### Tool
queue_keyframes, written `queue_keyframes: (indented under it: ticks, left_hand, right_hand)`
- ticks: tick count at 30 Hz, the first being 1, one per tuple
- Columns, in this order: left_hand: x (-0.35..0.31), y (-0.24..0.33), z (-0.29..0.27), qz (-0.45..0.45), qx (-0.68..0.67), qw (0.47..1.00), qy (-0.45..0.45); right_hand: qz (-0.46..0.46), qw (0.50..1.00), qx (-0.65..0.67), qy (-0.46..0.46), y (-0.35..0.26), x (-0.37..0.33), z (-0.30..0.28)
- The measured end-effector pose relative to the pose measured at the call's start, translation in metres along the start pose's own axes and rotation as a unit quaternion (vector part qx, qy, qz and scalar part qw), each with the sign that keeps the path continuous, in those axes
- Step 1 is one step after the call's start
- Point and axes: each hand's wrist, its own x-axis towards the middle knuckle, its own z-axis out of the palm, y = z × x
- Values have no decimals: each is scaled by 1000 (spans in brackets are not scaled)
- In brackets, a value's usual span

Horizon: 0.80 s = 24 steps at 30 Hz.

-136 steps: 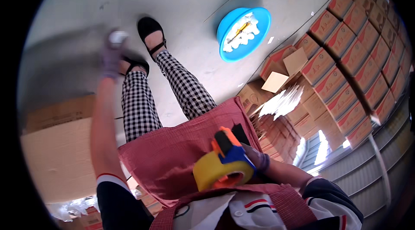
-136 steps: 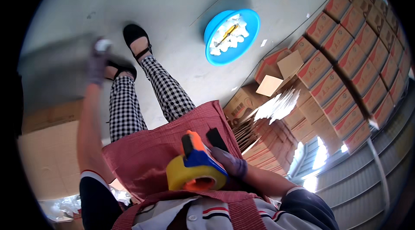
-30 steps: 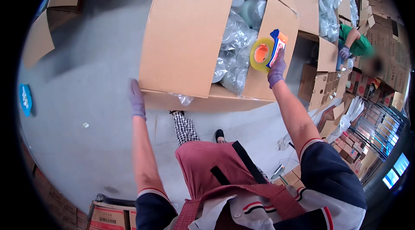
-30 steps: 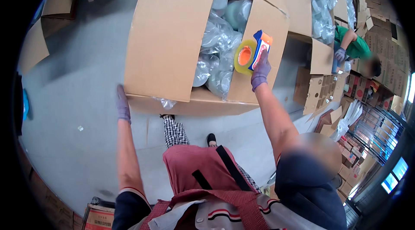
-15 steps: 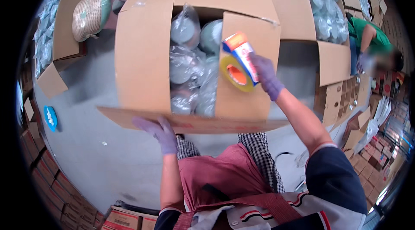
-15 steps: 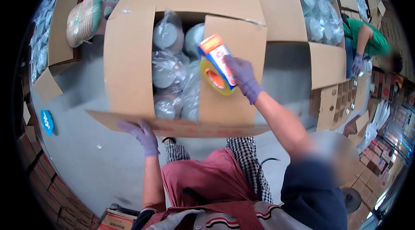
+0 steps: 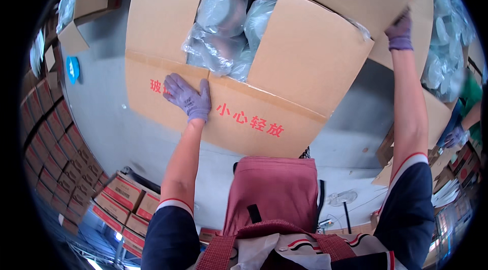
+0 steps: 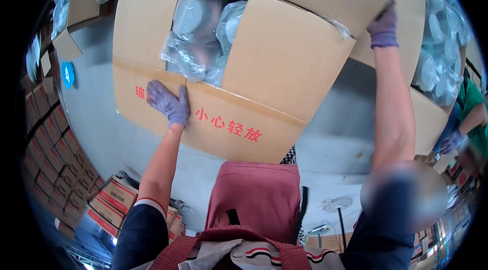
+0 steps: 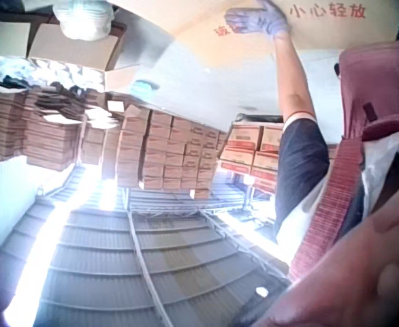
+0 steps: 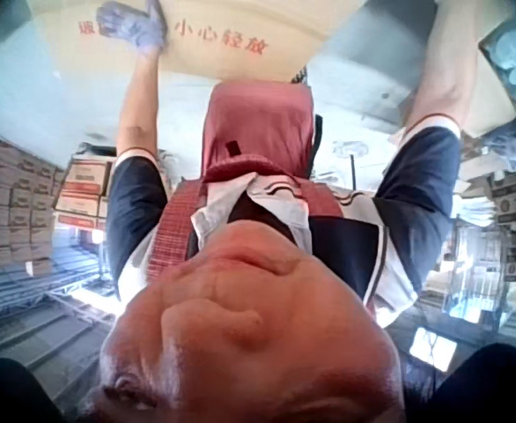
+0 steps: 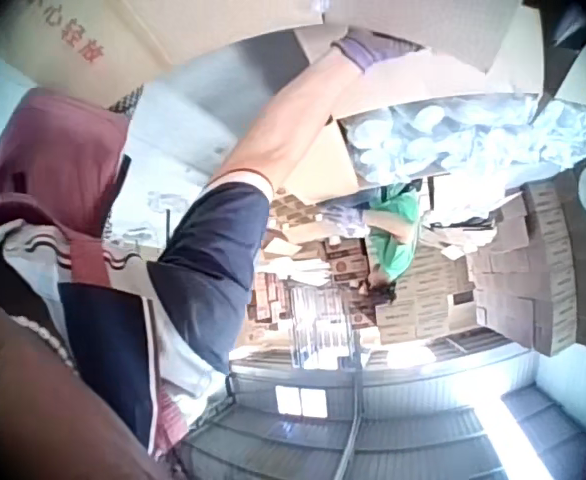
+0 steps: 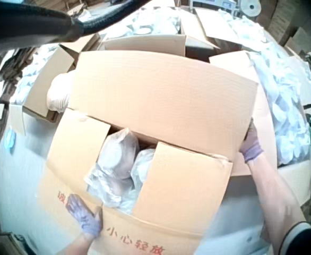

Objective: The person packs white cylindrical appliances into a cardboard box. They place the items inside, add white foam padding, and then seal the box using a tape dispenser. The person works in a warehouse environment surrounded by stacks of boxes.

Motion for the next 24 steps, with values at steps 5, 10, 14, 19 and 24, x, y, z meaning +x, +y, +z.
queue_keyframes:
  ticks: [5, 10, 14, 19, 24]
  left_hand:
    - [-1, -2, -4, -20, -35, 999, -7]
    - [25, 26, -2, -227, -169, 957, -61]
    - [31, 38, 15, -251, -16, 965, -69]
    - [45, 41, -42, -240, -445, 833, -225]
    - [41, 19, -108, -194, -739, 446, -465]
  right_hand:
    - [82, 990, 30, -114, -50, -197, 102]
    - [-23, 880, -463, -106, 37, -322, 146]
    - [-186, 875, -394, -210, 27, -362, 216]
    - [-129, 803, -535, -228, 80, -332, 219]
    - [-130, 766, -579, -249, 72, -338, 222]
